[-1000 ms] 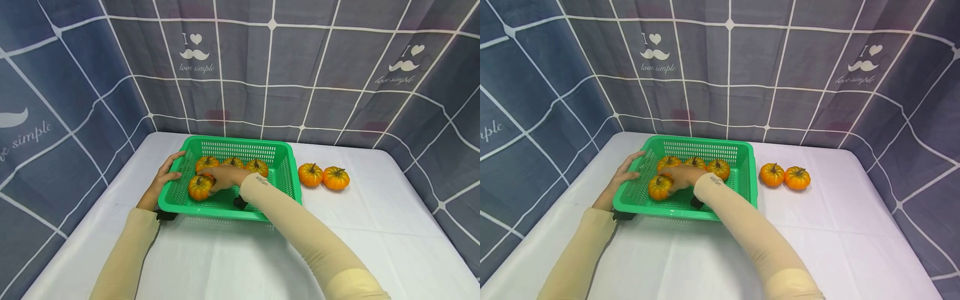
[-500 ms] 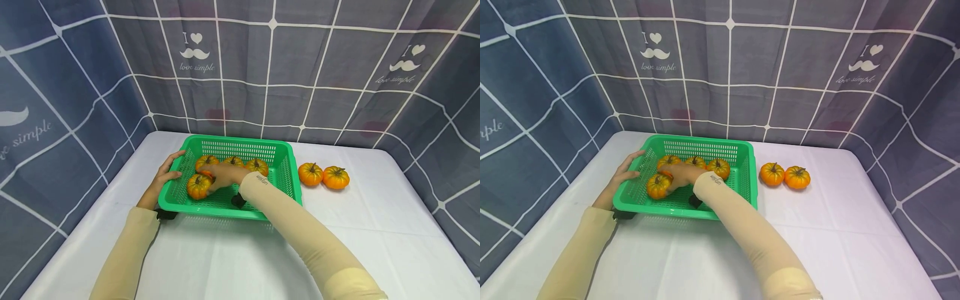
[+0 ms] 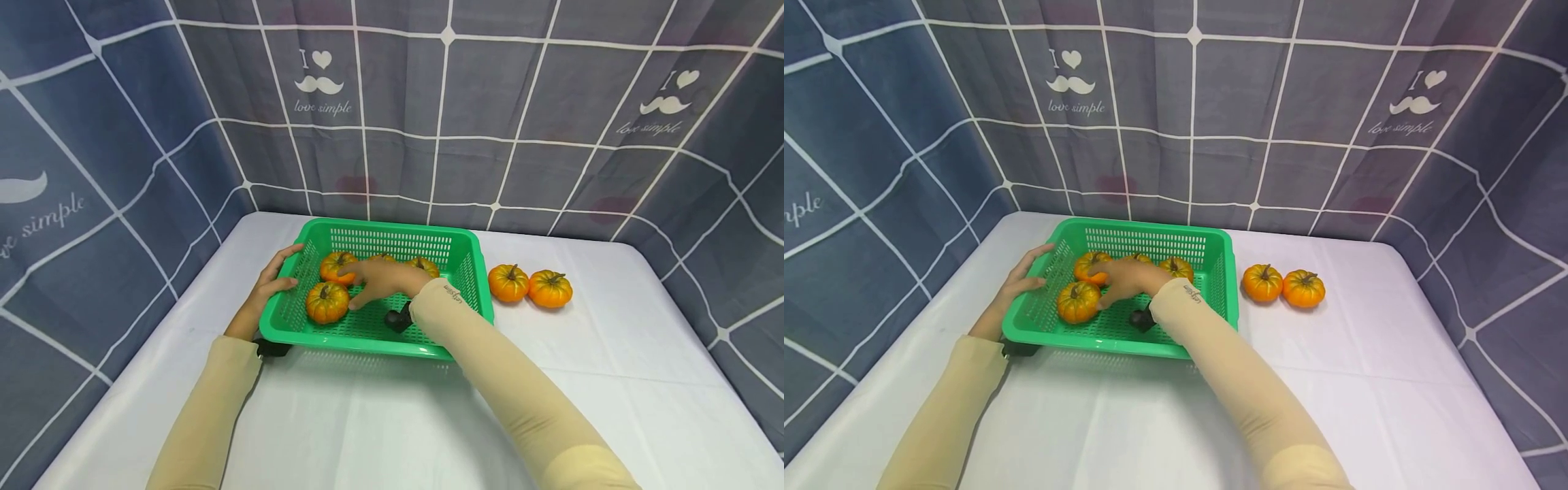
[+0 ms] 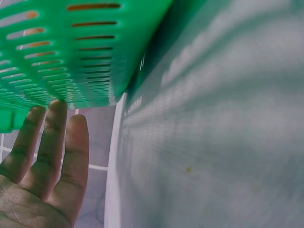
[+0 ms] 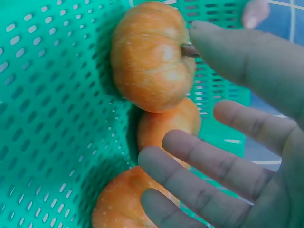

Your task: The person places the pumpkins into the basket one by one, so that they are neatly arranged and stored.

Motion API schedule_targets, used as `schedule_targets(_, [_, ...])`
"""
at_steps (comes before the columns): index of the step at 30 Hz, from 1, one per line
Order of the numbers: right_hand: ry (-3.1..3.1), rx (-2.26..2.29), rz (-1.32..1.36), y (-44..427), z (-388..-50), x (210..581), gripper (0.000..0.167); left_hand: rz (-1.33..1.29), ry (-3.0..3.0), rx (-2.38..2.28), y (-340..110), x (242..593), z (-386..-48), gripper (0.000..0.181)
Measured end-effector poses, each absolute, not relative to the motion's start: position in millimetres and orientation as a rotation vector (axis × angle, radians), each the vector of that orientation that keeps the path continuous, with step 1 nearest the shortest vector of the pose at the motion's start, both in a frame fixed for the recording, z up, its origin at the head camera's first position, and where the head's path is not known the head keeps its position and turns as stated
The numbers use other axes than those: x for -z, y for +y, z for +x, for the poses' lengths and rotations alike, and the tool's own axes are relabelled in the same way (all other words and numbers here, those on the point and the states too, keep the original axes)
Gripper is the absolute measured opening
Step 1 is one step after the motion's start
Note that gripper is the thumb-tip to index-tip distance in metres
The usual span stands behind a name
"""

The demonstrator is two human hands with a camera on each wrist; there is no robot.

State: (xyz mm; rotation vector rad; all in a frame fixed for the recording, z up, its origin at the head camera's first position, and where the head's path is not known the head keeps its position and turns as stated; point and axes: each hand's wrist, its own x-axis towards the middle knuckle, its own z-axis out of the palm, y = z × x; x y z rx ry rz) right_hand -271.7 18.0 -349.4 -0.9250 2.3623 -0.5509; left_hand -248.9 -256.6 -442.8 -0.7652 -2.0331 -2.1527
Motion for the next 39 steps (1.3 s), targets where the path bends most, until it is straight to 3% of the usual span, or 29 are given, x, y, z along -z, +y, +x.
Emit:
schedule_targets(10, [2.181, 0.928, -0.947, 51, -267, 345, 0.07, -0.813, -2.028, 2.062, -255, 444, -251, 0.07])
schedule_targets(21, [2.049, 1.144, -1.009, 81, -268, 346, 0.061, -0.694, -2.069, 2.197, -255, 440, -247, 0.068])
schedule_targets(39, [1.952, 1.611, -0.84, 118, -265, 336, 0.053, -0.67, -2.082, 2.201, -255, 440, -247, 0.069])
